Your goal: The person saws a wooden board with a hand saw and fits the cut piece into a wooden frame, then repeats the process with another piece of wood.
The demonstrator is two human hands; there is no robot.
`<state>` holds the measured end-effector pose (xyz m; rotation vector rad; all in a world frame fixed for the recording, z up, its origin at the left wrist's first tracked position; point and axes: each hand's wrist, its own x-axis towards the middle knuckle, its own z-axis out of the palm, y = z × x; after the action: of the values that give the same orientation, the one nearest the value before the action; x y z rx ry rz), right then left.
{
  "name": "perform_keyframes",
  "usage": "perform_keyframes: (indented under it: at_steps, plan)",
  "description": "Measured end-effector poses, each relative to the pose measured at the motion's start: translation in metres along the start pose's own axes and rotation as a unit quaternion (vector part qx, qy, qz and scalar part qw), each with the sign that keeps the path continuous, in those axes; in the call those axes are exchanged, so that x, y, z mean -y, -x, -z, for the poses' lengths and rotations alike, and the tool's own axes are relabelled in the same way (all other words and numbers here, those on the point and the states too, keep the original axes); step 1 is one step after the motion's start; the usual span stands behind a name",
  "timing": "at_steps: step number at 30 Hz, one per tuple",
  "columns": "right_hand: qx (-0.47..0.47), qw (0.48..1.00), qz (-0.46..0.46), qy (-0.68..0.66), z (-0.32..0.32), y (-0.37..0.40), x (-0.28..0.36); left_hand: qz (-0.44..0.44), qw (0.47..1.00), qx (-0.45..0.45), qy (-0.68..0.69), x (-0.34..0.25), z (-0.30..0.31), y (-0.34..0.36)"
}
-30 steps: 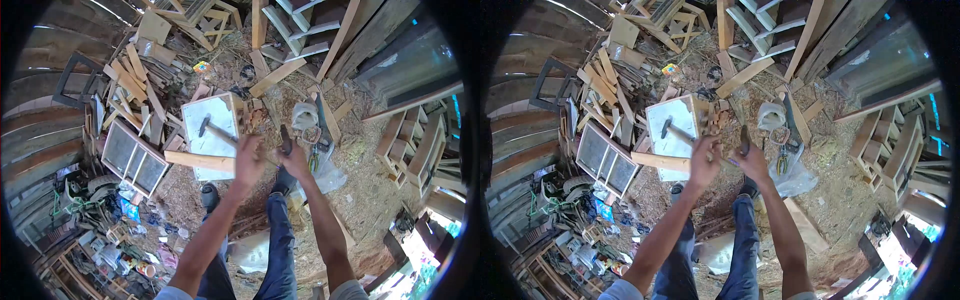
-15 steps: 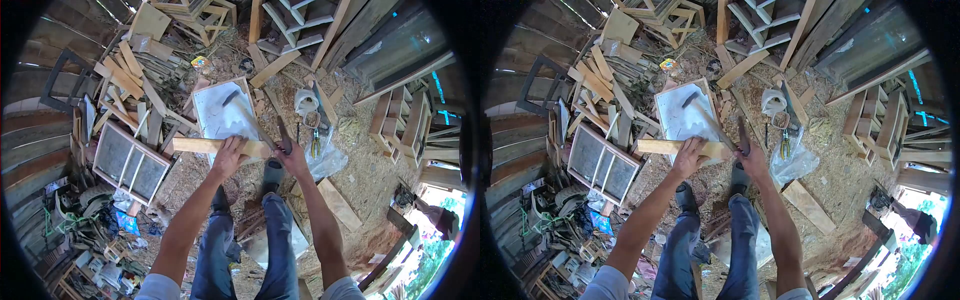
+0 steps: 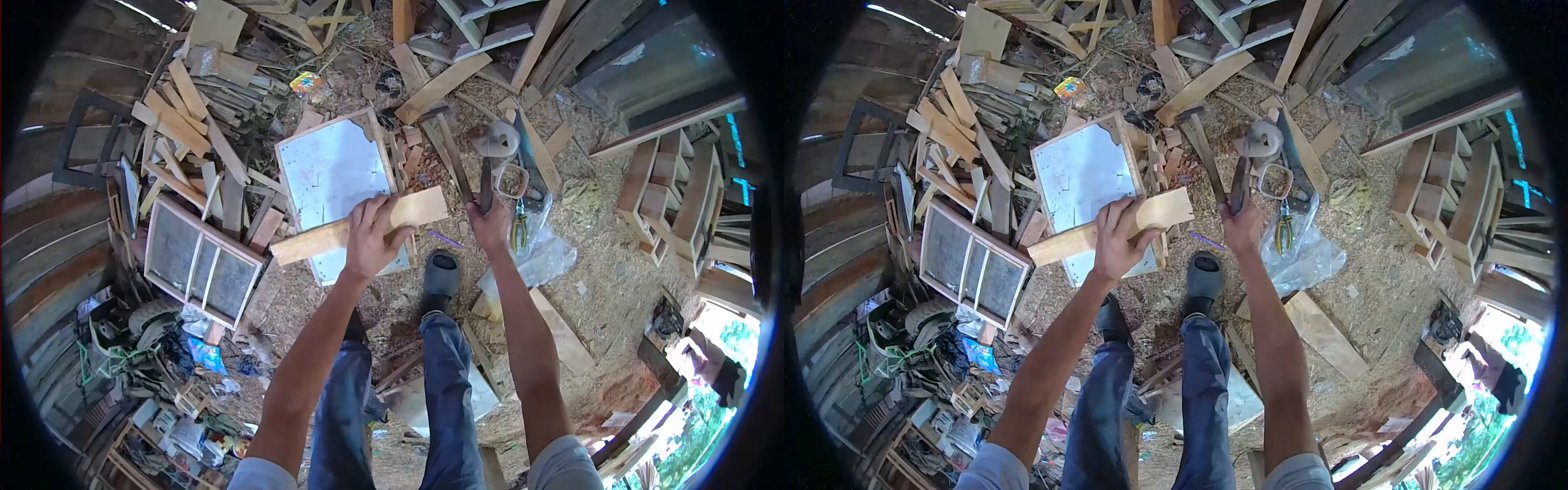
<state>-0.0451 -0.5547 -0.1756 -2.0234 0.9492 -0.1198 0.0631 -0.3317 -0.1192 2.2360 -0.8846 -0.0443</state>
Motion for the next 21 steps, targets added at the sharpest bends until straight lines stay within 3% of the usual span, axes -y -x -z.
perform_keyframes:
  at_steps: [3, 6, 8, 10, 12, 14, 17, 20, 21]
  plan:
    - [-0.045, 0.992, 0.023, 0.118, -0.036, 0.000, -0.020, 0.014, 1.000, -0.003, -0.012, 0.002, -0.006, 0.002]
    - [-0.049, 0.996, 0.014, 0.079, -0.055, 0.015, -0.031, 0.007, 1.000, -0.018, -0.021, 0.002, -0.006, 0.007]
    - [-0.118, 0.985, 0.076, 0.102, -0.048, 0.025, -0.021, 0.003, 0.999, -0.018, -0.029, 0.003, -0.007, 0.004]
    - [-0.046, 0.998, 0.036, 0.005, -0.022, 0.039, -0.003, -0.003, 0.999, -0.023, -0.028, 0.001, -0.005, 0.003]
    - [-0.031, 0.999, 0.019, -0.008, 0.017, 0.058, 0.044, -0.001, 0.999, -0.027, -0.037, 0.001, -0.005, 0.004]
    - [-0.013, 0.983, 0.002, -0.182, 0.050, 0.075, 0.086, -0.001, 0.998, -0.040, -0.038, 0.000, -0.005, 0.006]
    - [0.010, 0.973, 0.083, -0.213, 0.068, 0.080, 0.104, 0.003, 0.999, -0.035, -0.031, 0.006, -0.011, 0.008]
    - [-0.012, 0.983, 0.061, -0.171, 0.062, 0.074, 0.117, -0.007, 1.000, -0.018, -0.006, 0.011, -0.010, 0.009]
    - [0.001, 0.975, 0.024, -0.220, 0.060, 0.070, 0.120, -0.016, 1.000, -0.017, -0.010, 0.011, -0.010, 0.007]
